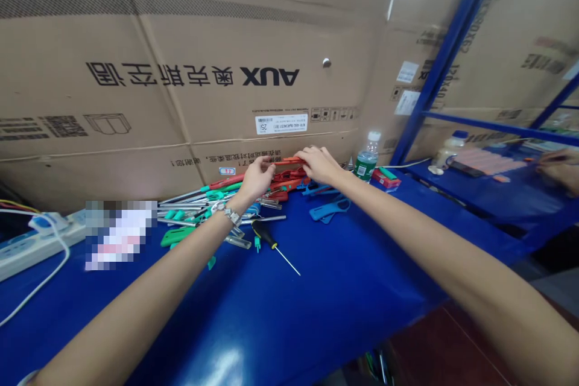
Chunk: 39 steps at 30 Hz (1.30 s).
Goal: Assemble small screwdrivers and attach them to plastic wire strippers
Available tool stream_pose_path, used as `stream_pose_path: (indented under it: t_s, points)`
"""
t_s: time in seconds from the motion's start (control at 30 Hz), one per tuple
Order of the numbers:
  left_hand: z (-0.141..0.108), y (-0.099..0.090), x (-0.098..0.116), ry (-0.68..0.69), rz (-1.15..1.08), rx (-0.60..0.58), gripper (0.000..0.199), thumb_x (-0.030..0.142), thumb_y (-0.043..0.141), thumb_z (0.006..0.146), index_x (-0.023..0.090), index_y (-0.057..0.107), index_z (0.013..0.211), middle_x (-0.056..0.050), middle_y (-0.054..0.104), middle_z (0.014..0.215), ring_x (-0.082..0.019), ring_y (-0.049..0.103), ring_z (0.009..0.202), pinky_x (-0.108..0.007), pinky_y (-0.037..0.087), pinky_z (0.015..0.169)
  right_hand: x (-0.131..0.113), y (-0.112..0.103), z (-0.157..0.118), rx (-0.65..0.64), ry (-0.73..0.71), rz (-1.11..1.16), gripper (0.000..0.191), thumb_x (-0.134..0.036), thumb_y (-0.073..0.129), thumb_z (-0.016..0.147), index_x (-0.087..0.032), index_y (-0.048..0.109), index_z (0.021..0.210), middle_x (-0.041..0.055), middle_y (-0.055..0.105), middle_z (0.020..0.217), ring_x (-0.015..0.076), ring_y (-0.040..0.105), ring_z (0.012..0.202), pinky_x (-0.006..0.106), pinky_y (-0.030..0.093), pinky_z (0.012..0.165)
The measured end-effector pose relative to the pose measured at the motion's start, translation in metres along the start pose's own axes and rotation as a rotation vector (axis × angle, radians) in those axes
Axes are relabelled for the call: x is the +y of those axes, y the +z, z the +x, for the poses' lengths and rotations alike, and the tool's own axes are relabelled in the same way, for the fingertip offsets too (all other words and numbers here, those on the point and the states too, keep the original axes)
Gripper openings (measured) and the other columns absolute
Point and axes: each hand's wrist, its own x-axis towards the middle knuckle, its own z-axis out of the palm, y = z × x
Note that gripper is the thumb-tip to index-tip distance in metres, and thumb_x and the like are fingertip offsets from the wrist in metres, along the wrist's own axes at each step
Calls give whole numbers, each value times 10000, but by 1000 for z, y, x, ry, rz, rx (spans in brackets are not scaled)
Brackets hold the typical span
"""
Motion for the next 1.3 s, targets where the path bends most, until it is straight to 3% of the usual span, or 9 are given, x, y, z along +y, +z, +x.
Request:
stream_pose_path:
  t_s: [0.17,0.27,0.4,0.5,0.67,0.9,1.0,1.1,1.3]
  points:
    - [2,-8,-18,276,334,-6,155,56,735,739,185,677,804,-51,622,896,-204,607,794,-360,516,947,-4,18,6,2,-18,-103,386,-219,506,1005,-209,723,1324,205,576,1338,365,478,1287,511,360,1061]
    - [1,-14,-23,387,556,-122,131,84,715,762,204,669,735,-55,616,837,-239,603,844,-374,509,946,-5,25,0,-75,31,-65,431,-215,524,998,-229,668,1404,209,549,1352,350,556,1222,479,411,1031]
    - [-1,-17,-17,395,967,-307,60,203,674,885,189,730,902,-106,687,1034,-272,638,969,-383,501,932,0,22,-4,-40,182,102,634,-151,636,900,-207,504,1517,184,545,1386,286,656,1078,385,508,904]
    - [-5,-11,-9,381,1195,-371,184,268,646,936,183,737,1071,-124,692,1144,-301,633,1093,-391,493,936,4,16,-1,37,241,159,469,-132,667,859,-172,609,1323,140,648,1262,260,667,1039,352,522,870]
    - [-11,8,-3,438,1415,-383,336,381,640,958,143,741,1173,-181,655,1236,-349,584,1206,-434,460,997,2,13,0,-59,257,189,235,-112,625,889,-174,716,1097,85,760,993,233,696,931,329,518,826]
    - [3,26,5,422,1461,-432,256,349,699,918,132,742,1048,-186,653,1227,-339,563,1230,-413,427,1019,8,29,-11,-63,153,232,344,-181,658,914,-140,713,1251,152,759,1153,260,719,1021,360,541,913]
    - [11,21,7,479,1429,-540,222,373,710,917,162,726,982,-160,670,1197,-328,587,1199,-410,430,1001,12,37,-16,-56,117,286,372,-165,680,903,-154,697,1275,161,737,1257,263,706,1114,380,528,987]
    - [14,11,8,573,1394,-598,177,340,671,941,184,686,1023,-131,695,1203,-304,625,1165,-396,441,971,13,39,-21,-34,107,367,246,-217,609,981,-179,724,1196,129,756,1237,239,707,1111,379,515,997]
    - [10,-6,17,630,1325,-573,183,312,549,1022,188,626,1133,-91,772,1012,-266,720,958,-387,456,944,2,21,-28,-39,58,277,299,-423,624,988,-215,740,1169,111,756,1197,313,633,1210,484,410,1045]
